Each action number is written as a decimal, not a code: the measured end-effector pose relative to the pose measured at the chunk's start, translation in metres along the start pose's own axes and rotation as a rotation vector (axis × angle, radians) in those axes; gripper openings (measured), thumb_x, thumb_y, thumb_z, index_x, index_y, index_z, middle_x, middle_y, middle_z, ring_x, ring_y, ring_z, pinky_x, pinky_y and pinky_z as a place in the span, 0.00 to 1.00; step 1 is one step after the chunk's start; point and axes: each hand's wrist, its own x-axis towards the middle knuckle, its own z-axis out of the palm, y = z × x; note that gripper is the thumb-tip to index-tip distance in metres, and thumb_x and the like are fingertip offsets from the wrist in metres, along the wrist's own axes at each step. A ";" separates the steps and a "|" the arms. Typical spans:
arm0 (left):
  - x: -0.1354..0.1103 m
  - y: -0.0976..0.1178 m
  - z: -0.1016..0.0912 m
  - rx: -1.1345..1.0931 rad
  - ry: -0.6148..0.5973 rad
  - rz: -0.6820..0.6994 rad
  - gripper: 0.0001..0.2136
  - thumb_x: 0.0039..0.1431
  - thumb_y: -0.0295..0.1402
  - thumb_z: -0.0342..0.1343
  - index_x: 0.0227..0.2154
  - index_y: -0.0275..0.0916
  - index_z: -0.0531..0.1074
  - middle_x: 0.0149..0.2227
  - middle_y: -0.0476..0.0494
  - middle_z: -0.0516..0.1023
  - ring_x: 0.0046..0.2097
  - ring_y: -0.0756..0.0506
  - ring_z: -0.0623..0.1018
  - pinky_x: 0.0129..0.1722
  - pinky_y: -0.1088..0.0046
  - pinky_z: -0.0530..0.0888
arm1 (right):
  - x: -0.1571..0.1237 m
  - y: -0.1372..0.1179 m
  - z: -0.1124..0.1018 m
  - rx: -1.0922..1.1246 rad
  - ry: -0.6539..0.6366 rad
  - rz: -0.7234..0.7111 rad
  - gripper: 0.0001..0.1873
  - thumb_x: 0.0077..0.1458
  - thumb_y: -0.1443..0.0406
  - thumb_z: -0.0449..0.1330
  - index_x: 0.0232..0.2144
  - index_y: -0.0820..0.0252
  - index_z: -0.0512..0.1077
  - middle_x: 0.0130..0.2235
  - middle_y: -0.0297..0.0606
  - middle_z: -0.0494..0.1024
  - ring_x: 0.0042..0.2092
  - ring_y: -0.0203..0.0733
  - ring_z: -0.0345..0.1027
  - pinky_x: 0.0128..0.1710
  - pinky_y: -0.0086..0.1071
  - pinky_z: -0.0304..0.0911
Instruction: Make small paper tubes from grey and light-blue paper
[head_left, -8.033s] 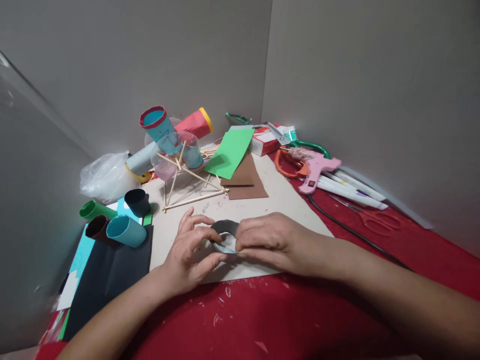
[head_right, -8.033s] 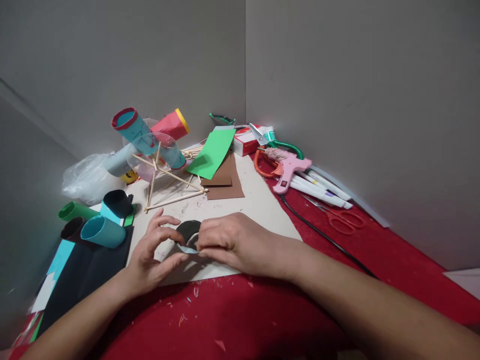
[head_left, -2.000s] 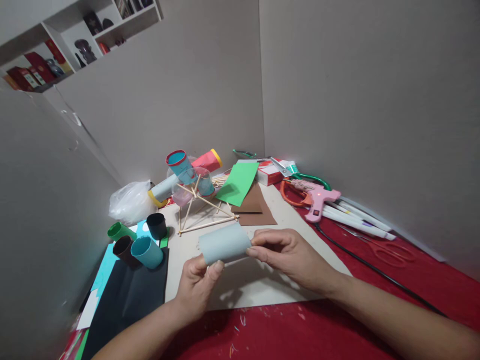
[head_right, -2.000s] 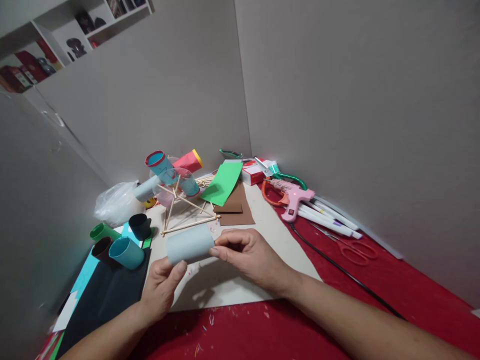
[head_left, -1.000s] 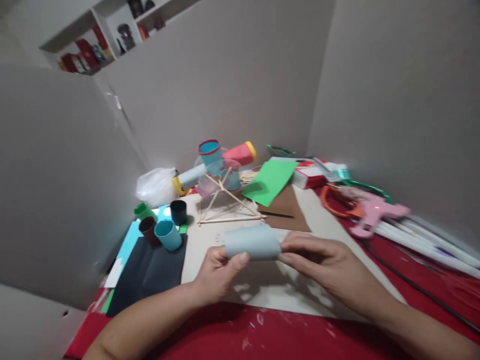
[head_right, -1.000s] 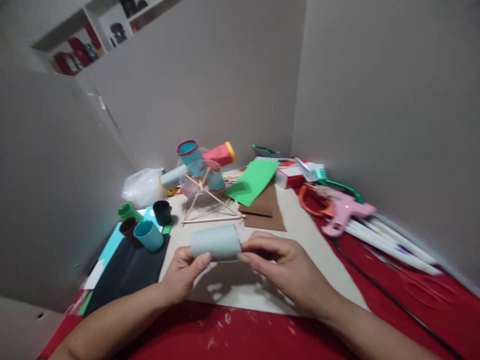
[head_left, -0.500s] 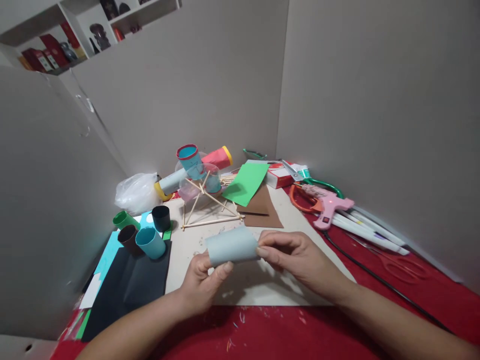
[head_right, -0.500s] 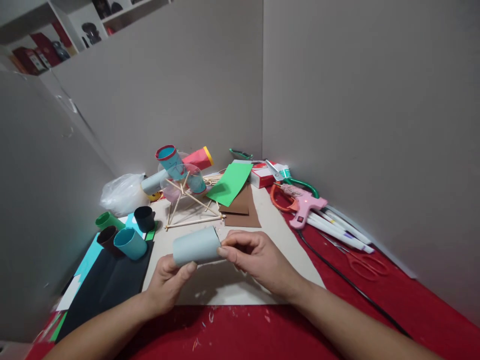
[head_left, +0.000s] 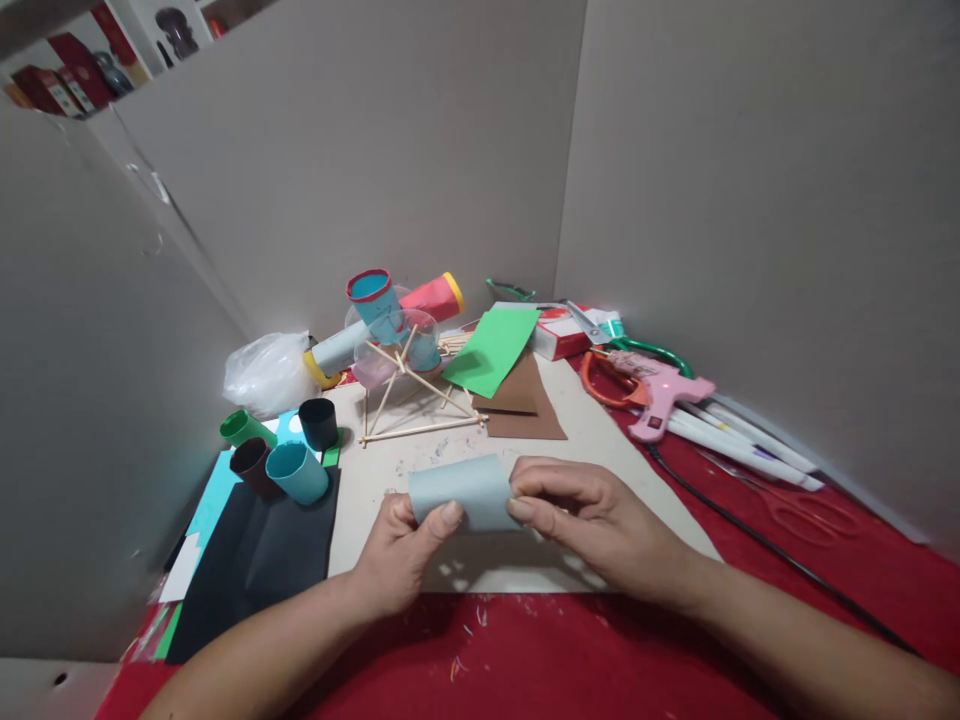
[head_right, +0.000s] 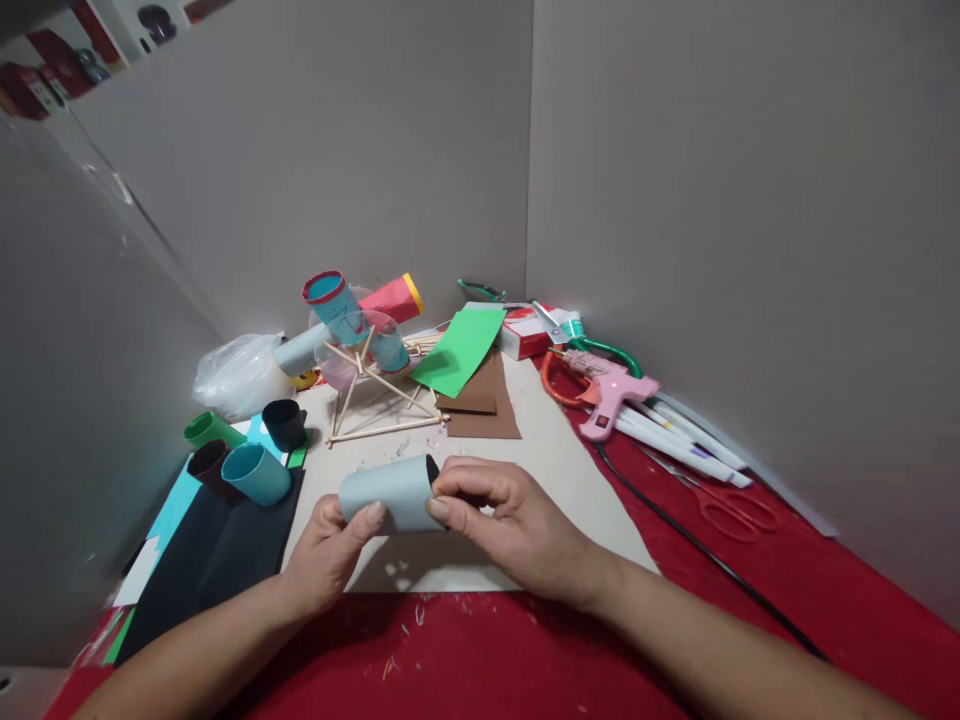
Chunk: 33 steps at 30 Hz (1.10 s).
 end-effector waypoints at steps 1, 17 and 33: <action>0.000 0.002 0.000 0.019 -0.004 0.013 0.20 0.57 0.48 0.60 0.26 0.32 0.76 0.24 0.47 0.71 0.29 0.51 0.67 0.31 0.75 0.67 | 0.000 0.000 0.000 0.022 -0.012 0.017 0.21 0.61 0.55 0.57 0.21 0.59 0.68 0.25 0.33 0.65 0.28 0.36 0.59 0.28 0.30 0.55; -0.004 0.031 0.001 0.553 -0.082 0.541 0.15 0.66 0.39 0.51 0.32 0.36 0.78 0.31 0.43 0.80 0.38 0.44 0.79 0.56 0.59 0.68 | 0.004 -0.001 -0.006 0.238 0.159 0.126 0.16 0.56 0.55 0.64 0.24 0.61 0.73 0.24 0.30 0.64 0.23 0.31 0.54 0.22 0.27 0.50; 0.016 0.022 -0.022 0.136 0.196 0.264 0.12 0.62 0.38 0.59 0.45 0.39 0.77 0.26 0.51 0.77 0.29 0.52 0.75 0.34 0.78 0.73 | 0.009 0.024 -0.008 0.746 0.184 0.441 0.20 0.47 0.53 0.72 0.26 0.63 0.71 0.19 0.28 0.66 0.21 0.26 0.53 0.20 0.21 0.46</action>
